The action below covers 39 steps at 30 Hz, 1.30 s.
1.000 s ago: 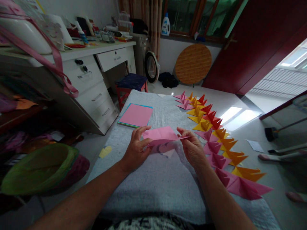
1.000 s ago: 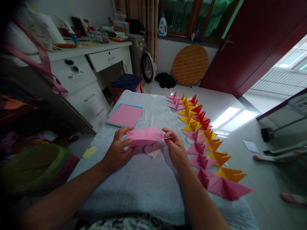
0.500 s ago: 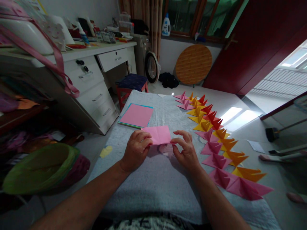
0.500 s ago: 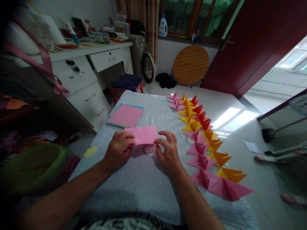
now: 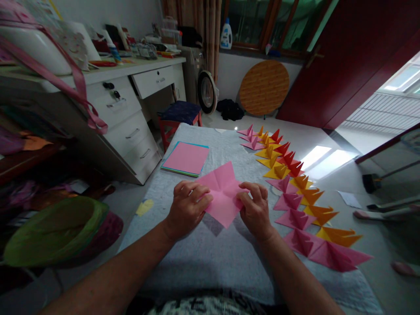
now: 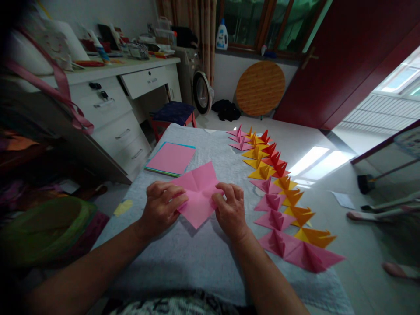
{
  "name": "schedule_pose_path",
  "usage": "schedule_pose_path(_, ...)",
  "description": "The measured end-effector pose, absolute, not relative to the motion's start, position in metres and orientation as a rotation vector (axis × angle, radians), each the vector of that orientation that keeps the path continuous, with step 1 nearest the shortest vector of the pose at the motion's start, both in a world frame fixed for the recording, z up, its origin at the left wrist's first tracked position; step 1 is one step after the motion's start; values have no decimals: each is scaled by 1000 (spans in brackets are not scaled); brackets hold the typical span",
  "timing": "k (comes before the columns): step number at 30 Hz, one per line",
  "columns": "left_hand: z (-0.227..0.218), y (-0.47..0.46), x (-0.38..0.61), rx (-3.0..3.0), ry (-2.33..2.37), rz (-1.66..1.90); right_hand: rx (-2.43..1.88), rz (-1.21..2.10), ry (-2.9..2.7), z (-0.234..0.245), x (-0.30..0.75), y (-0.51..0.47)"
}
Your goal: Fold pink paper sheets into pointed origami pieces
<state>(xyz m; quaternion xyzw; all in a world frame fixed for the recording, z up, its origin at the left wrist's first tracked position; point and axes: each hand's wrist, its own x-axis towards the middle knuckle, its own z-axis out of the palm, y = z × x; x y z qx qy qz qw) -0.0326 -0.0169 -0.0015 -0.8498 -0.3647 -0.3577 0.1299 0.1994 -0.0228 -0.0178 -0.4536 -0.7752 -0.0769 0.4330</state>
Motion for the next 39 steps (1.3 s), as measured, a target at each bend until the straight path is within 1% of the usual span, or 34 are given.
schedule_pose_path(5, -5, -20, -26, -2622, -972, -838, -1133, -12, -1973, -23, 202, -16)
schedule_pose_path(9, -8, -23, -20, -2669, -1006, -700, -1115, 102, -1978, -27, 201, -14)
schedule_pose_path(12, -9, -23, -18, -2677, -1021, -686, -1105, 188, -1898, -28, 200, -13)
schedule_pose_path(16, -8, -23, -18, -2726, -894, -712, -1106, 291, -1796, -25, 199, -13)
schedule_pose_path(21, -7, -22, -19, -2770, -839, -643, -1059, 385, -1795, -22, 199, -15)
schedule_pose_path(30, -8, -19, -24, -2656, -954, -728, -1011, 359, -1947, -24, 201, -15)
schedule_pose_path(34, -7, -22, -22, -2728, -948, -745, -1039, 258, -1968, -23, 201, -15)
schedule_pose_path(39, -8, -23, -18, -2861, -884, -862, -1066, 154, -2060, -18, 202, -16)
